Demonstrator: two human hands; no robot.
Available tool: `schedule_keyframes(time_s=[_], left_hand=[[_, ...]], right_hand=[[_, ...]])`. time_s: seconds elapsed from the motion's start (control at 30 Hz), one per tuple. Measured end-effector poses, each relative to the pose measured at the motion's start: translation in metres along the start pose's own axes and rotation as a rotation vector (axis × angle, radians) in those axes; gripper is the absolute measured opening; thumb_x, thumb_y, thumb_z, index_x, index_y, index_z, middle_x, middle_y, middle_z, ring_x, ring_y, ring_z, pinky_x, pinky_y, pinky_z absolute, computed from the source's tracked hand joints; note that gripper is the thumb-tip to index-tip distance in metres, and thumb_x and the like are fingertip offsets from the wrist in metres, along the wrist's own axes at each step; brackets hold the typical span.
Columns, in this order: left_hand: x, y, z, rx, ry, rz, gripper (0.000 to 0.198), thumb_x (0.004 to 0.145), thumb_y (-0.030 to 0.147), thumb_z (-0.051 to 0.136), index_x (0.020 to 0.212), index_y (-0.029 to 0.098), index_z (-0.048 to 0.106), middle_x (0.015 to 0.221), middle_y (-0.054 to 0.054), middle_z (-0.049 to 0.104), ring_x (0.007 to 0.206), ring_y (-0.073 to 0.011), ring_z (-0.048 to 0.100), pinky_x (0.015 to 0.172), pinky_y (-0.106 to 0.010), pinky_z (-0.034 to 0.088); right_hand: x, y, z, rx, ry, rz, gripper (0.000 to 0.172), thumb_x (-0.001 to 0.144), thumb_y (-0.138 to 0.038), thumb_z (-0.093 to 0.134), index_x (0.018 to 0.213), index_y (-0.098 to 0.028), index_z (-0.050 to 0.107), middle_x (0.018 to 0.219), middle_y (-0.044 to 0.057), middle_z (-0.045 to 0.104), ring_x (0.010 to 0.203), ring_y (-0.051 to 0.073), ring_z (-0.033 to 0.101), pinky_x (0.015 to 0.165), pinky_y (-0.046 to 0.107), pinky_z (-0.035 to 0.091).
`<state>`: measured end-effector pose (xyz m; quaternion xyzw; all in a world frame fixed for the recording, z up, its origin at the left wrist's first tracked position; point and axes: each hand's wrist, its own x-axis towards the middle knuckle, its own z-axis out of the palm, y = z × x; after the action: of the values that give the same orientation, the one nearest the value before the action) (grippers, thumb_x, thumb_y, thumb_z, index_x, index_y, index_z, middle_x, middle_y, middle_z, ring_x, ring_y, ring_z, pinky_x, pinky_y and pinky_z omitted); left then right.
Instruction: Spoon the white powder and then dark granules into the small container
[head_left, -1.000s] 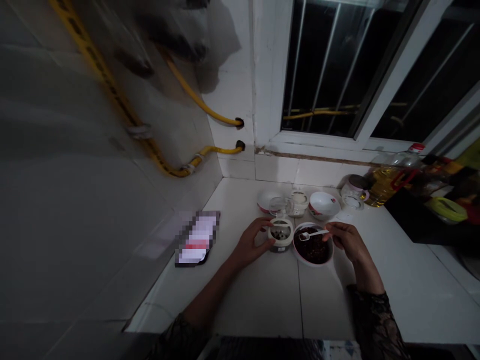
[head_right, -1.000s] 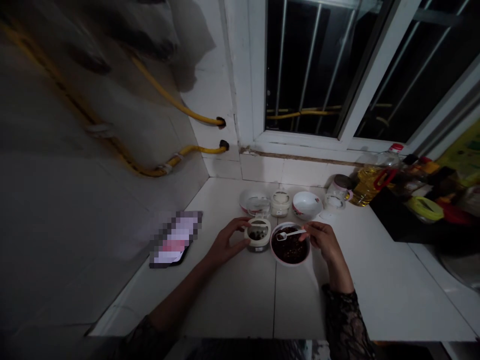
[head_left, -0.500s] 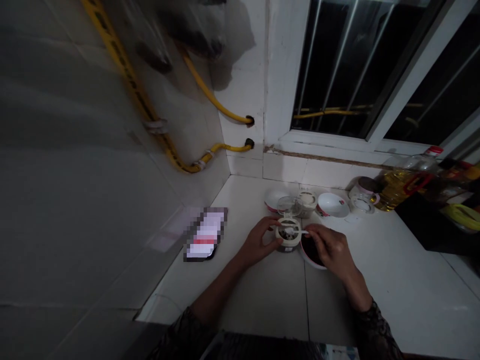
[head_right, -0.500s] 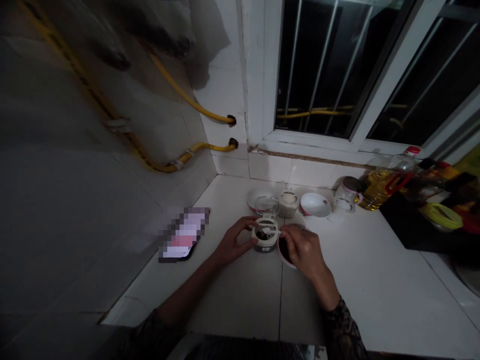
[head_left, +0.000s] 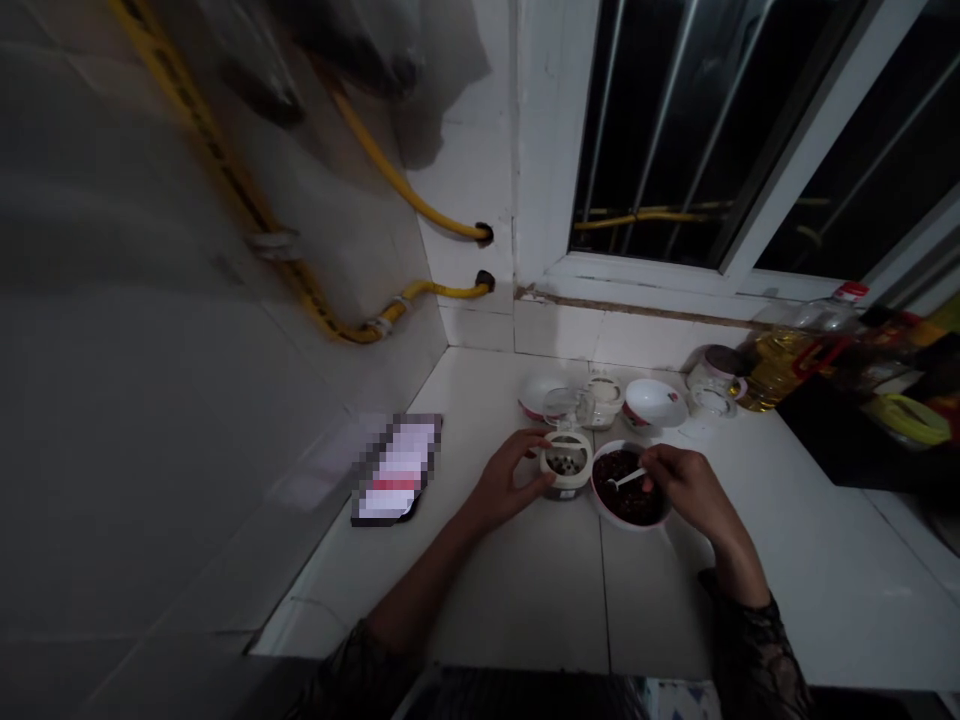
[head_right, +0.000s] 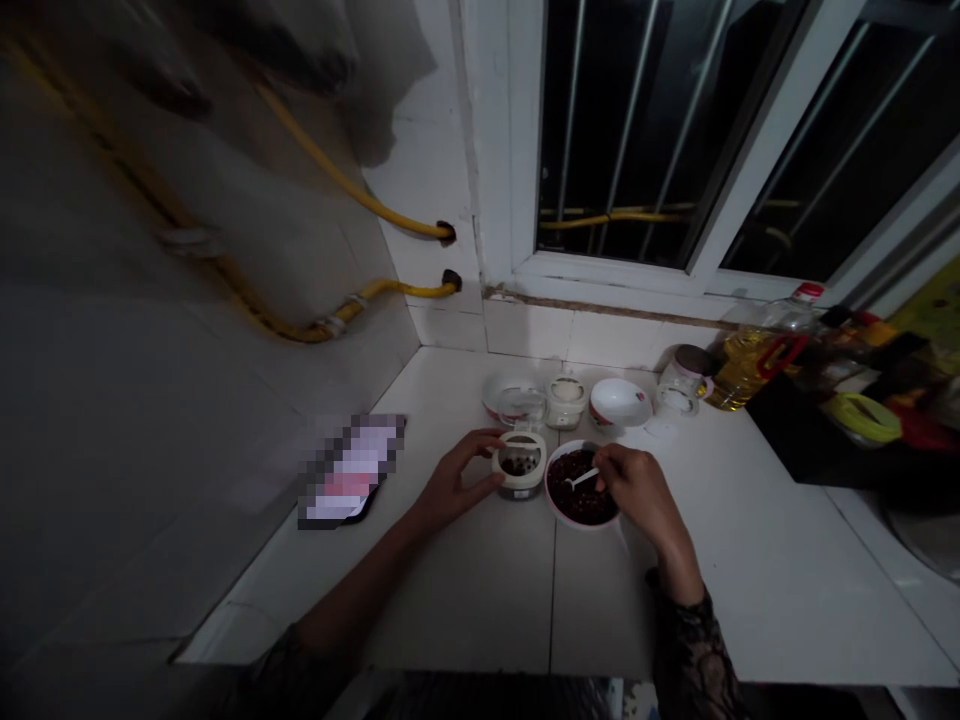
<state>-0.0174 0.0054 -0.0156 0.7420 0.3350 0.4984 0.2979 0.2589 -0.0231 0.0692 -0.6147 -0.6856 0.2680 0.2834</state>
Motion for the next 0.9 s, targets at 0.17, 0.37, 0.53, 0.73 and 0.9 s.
schedule_keyframes(time_s=[0.17,0.37,0.53,0.73,0.9], left_hand=[[0.001,0.001,0.000,-0.003,-0.007,0.005,0.031,0.086,0.034,0.066,0.114,0.023,0.059,0.127,-0.013,0.061,0.114,-0.0258,0.061,0.088,-0.038,0.054],[0.001,0.004,-0.001,-0.002,-0.009,-0.008,0.030,0.087,0.033,0.065,0.114,0.023,0.058,0.127,-0.013,0.061,0.115,-0.0259,0.061,0.087,-0.037,0.054],[0.001,0.005,-0.002,-0.002,-0.015,-0.005,0.029,0.087,0.034,0.065,0.113,0.022,0.059,0.126,-0.013,0.061,0.114,-0.0253,0.061,0.086,-0.037,0.054],[0.001,0.003,-0.001,-0.006,-0.013,0.005,0.029,0.088,0.033,0.065,0.114,0.022,0.058,0.126,-0.013,0.061,0.115,-0.0254,0.060,0.087,-0.036,0.054],[0.001,0.000,0.000,-0.011,0.004,0.023,0.029,0.087,0.034,0.066,0.113,0.022,0.059,0.125,-0.013,0.061,0.113,-0.0249,0.061,0.087,-0.037,0.054]], right_hand=[[0.003,0.010,-0.001,0.222,0.067,0.165,0.030,0.074,-0.049,0.059,0.067,-0.020,0.065,0.053,0.002,0.066,0.042,0.013,0.042,0.043,0.026,0.028],[0.004,0.016,-0.011,0.435,0.115,0.272,0.032,0.060,-0.049,0.068,0.069,-0.018,0.066,0.051,0.003,0.066,0.036,0.009,0.036,0.038,0.025,0.024],[0.005,0.013,-0.009,0.466,0.104,0.261,0.031,0.060,-0.048,0.069,0.067,-0.019,0.066,0.051,0.003,0.066,0.036,0.009,0.035,0.037,0.025,0.023],[0.005,0.017,-0.012,0.520,0.150,0.261,0.031,0.060,-0.048,0.072,0.068,-0.018,0.066,0.053,0.004,0.068,0.035,0.009,0.036,0.037,0.026,0.026],[0.006,0.012,-0.010,0.618,0.224,0.186,0.037,0.059,-0.052,0.076,0.068,-0.018,0.066,0.051,0.003,0.066,0.033,0.007,0.034,0.036,0.024,0.024]])
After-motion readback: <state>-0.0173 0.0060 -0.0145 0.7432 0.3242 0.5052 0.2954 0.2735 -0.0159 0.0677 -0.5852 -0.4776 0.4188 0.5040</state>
